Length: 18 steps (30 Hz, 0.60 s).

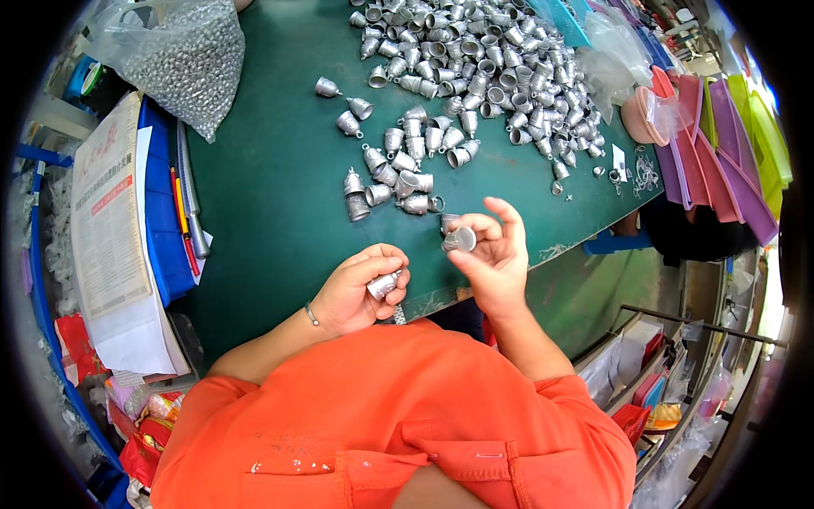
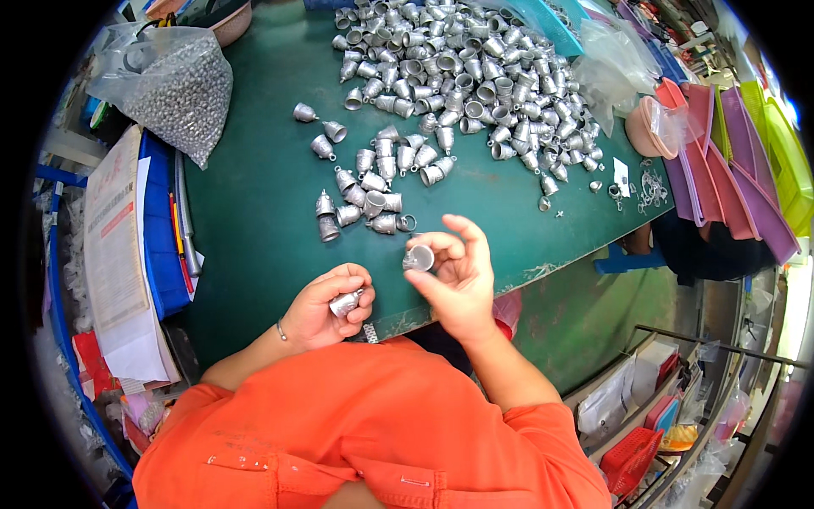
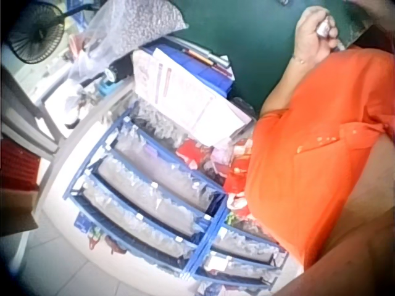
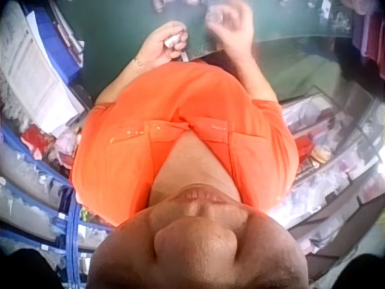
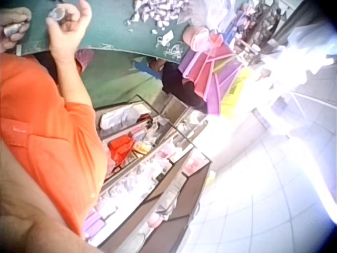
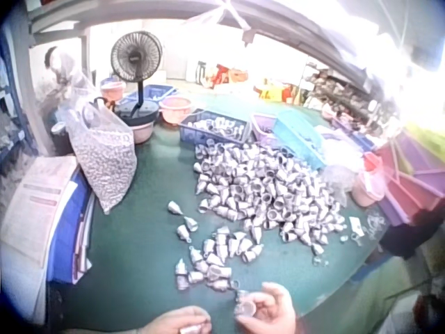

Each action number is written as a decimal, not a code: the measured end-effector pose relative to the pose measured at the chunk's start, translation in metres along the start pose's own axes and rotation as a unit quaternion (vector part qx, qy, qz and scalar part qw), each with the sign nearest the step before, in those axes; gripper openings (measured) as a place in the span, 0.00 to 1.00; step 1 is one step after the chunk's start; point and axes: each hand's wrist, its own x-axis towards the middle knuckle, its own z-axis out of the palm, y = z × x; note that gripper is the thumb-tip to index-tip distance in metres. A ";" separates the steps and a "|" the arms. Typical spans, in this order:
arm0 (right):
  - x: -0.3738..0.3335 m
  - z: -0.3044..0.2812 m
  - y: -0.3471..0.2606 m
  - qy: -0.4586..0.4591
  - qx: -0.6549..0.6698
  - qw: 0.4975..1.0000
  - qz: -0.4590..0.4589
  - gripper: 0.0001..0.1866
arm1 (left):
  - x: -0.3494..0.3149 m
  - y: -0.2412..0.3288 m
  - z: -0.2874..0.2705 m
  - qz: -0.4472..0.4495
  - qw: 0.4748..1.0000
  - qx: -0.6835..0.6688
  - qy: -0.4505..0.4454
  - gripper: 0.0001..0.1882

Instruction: The person sits on the floor and sorts a large pile of small silver metal bells on a green table. They pick up the bells by hand, inspect them, and place them into a separate pile.

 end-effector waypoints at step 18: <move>0.014 -0.022 0.013 0.005 -0.319 0.937 -0.139 0.22 | 0.000 0.001 0.001 -0.009 1.000 0.000 0.000 0.04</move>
